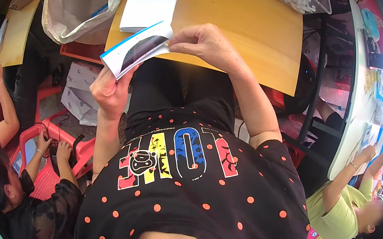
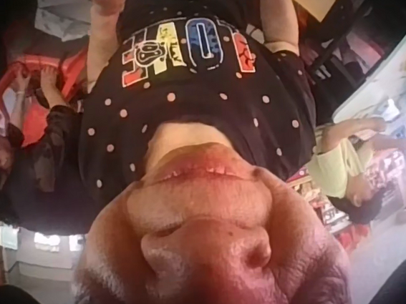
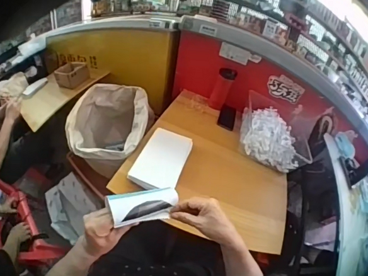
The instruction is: Folding and inserting umbrella product labels into plastic sleeves.
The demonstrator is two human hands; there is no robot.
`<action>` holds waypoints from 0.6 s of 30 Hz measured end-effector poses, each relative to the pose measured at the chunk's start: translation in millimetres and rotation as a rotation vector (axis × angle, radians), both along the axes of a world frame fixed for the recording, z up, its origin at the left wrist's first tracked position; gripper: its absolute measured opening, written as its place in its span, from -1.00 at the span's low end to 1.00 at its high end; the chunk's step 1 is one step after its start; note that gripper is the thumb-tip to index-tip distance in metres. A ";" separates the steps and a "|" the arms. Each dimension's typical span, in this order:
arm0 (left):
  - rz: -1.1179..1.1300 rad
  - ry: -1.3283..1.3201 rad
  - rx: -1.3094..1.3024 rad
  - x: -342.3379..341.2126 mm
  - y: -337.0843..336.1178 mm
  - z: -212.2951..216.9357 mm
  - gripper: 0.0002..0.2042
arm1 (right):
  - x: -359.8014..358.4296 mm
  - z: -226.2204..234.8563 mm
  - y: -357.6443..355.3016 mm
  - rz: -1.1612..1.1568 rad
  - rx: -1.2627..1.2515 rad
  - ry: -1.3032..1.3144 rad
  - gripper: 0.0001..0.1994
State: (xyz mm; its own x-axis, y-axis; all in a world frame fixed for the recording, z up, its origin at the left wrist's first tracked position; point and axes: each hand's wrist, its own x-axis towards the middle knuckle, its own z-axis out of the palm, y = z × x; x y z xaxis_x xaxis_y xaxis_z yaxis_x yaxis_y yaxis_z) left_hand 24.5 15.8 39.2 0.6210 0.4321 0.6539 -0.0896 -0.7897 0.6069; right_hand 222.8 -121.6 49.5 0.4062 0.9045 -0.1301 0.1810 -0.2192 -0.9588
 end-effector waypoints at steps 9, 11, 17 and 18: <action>-0.020 -0.006 0.023 3.4 2.6 -7.5 -0.75 | -4.6 -8.7 4.3 0.031 -0.071 -0.016 -0.76; -0.021 -0.009 0.033 3.1 2.6 -9.4 -0.75 | -5.8 -10.5 4.7 0.031 -0.094 -0.067 -0.75; -0.012 0.093 0.082 -1.4 0.6 -4.4 -0.78 | -9.1 -7.1 -0.9 -0.019 -0.081 -0.082 -0.75; -0.019 0.103 0.105 -1.9 1.7 -7.6 -0.78 | -12.0 -0.1 -4.8 -0.033 -0.094 -0.085 -0.75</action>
State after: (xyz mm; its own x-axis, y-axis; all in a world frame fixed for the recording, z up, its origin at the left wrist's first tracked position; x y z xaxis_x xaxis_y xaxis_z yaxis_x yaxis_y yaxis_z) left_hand 22.7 17.5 31.6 0.6945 0.3528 0.6270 -0.0461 -0.8479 0.5282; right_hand 210.8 -126.4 49.5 0.4484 0.8761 -0.1774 0.2519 -0.3142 -0.9153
